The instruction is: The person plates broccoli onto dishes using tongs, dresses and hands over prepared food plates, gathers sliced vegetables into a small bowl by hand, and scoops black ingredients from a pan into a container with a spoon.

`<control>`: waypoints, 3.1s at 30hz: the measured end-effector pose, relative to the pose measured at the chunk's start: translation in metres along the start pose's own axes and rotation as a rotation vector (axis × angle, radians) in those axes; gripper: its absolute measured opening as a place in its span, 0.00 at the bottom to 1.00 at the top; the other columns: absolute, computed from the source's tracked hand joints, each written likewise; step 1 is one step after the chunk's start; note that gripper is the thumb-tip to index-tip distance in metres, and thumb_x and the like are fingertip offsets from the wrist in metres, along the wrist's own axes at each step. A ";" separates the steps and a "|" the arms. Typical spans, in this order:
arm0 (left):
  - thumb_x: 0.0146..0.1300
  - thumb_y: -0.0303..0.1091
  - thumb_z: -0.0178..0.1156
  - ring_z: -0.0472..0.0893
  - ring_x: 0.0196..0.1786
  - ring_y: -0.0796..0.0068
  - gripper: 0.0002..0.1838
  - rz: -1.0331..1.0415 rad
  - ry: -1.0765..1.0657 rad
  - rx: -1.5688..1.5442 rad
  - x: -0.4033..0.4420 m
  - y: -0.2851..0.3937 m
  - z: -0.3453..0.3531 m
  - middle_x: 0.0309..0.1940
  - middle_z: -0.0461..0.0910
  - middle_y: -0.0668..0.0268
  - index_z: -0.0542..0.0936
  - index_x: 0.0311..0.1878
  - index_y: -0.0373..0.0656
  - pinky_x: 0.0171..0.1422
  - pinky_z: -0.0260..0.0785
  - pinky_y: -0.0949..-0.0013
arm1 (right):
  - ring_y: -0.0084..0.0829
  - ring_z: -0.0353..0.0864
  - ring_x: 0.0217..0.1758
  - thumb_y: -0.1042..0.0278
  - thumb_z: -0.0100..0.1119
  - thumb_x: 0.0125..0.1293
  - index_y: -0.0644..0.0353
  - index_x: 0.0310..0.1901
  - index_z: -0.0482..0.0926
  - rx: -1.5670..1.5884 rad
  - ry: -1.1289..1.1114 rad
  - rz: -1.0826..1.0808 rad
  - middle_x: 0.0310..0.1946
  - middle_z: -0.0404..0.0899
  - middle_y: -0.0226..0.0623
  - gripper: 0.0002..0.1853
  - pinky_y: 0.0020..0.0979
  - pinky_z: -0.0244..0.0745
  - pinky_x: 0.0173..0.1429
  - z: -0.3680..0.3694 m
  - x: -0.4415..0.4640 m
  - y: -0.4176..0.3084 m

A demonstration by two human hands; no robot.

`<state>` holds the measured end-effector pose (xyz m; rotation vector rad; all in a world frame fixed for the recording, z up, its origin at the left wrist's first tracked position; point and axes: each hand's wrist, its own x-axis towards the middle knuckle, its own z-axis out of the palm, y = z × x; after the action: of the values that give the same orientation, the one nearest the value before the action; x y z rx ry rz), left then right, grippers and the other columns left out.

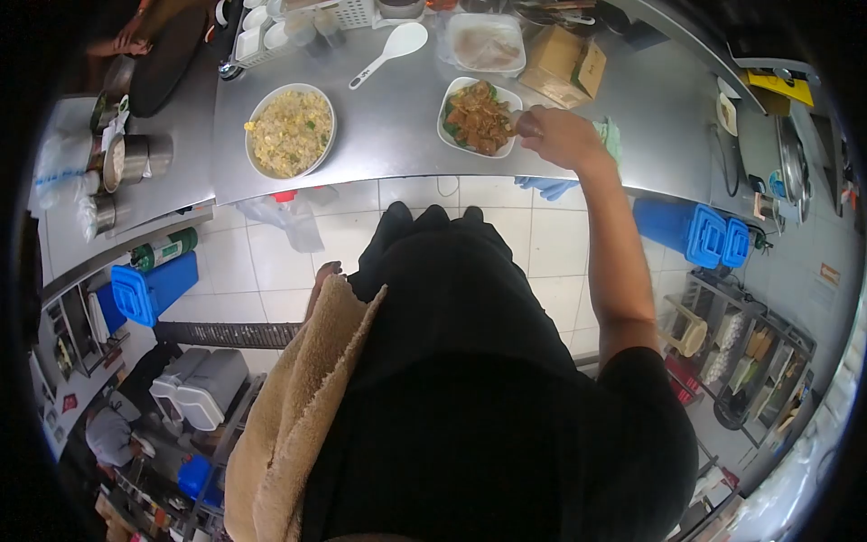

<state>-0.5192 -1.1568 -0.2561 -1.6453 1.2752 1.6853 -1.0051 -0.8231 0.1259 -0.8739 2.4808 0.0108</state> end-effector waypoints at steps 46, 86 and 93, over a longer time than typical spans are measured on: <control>0.71 0.31 0.55 0.88 0.35 0.70 0.15 0.817 -0.110 -0.115 -0.230 0.248 0.139 0.35 0.86 0.56 0.81 0.47 0.25 0.42 0.85 0.67 | 0.33 0.86 0.56 0.65 0.78 0.59 0.60 0.63 0.79 0.917 0.420 -0.447 0.53 0.87 0.40 0.30 0.34 0.79 0.60 0.012 0.320 -0.159; 0.80 0.35 0.51 0.85 0.56 0.50 0.23 0.953 0.189 -1.118 0.027 0.462 -0.255 0.58 0.78 0.45 0.68 0.67 0.23 0.61 0.87 0.57 | 0.41 0.88 0.45 0.73 0.62 0.72 0.64 0.53 0.82 0.629 0.327 0.097 0.51 0.84 0.47 0.11 0.36 0.86 0.45 0.193 -0.050 -0.034; 0.71 0.39 0.60 0.81 0.52 0.60 0.24 0.859 0.771 -0.868 -0.037 0.386 -0.249 0.53 0.81 0.50 0.76 0.67 0.40 0.56 0.78 0.52 | 0.53 0.76 0.64 0.62 0.64 0.68 0.52 0.64 0.76 0.295 0.592 0.287 0.61 0.75 0.48 0.23 0.50 0.77 0.65 0.166 -0.034 0.025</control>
<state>-0.7057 -1.5354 -0.0722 -2.6760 1.9621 2.4407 -0.9210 -0.7554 -0.0073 -0.4265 3.0215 -0.5772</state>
